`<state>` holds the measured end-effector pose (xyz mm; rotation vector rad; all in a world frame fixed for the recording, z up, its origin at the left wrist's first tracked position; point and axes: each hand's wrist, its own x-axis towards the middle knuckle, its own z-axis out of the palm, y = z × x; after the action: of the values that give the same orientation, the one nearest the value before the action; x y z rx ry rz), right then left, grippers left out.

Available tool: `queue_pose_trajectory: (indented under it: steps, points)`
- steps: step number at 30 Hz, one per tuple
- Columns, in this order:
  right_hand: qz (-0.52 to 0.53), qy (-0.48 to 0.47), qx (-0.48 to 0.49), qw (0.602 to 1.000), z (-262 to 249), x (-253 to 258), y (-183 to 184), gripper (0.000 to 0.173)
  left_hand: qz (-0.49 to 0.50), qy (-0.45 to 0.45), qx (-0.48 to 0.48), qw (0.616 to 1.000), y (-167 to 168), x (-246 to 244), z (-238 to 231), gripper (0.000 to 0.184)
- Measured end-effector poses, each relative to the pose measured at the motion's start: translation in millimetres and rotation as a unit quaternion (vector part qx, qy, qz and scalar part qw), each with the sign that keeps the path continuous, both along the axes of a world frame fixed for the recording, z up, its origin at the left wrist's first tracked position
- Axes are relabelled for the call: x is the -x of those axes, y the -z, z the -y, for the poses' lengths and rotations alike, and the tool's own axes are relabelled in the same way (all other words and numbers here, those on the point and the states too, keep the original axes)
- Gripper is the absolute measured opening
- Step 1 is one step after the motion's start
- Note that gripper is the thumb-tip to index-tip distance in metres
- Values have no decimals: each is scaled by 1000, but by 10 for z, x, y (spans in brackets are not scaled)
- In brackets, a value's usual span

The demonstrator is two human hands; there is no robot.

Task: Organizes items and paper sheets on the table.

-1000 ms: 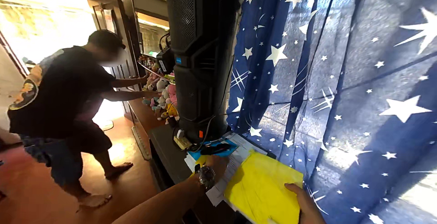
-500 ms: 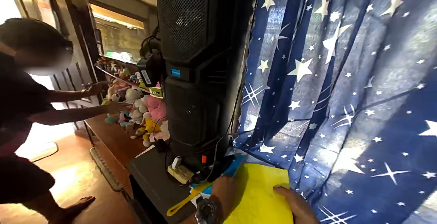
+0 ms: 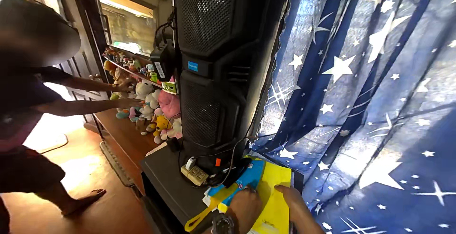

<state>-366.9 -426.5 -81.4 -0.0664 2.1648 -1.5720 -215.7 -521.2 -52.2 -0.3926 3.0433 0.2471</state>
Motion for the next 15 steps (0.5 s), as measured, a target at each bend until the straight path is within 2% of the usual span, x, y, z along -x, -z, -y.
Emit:
queue_pose_trajectory:
  steps: [4,7,9,12,15]
  points:
    - [1,8,11,1000,21,4,-50,35,-1,37,32,999,19,-31,-19,36]
    - [-34,-19,2,999,45,57,-36,58,-7,63,44,997,41,-26,-13,36]
    - [-59,-49,7,997,58,103,8,67,-12,81,55,995,33,-30,-21,37]
    - [-87,-73,19,993,95,189,83,69,-41,122,86,988,85,2,14,33]
    - [-78,-75,5,994,93,197,99,70,-27,172,86,981,108,10,113,31]
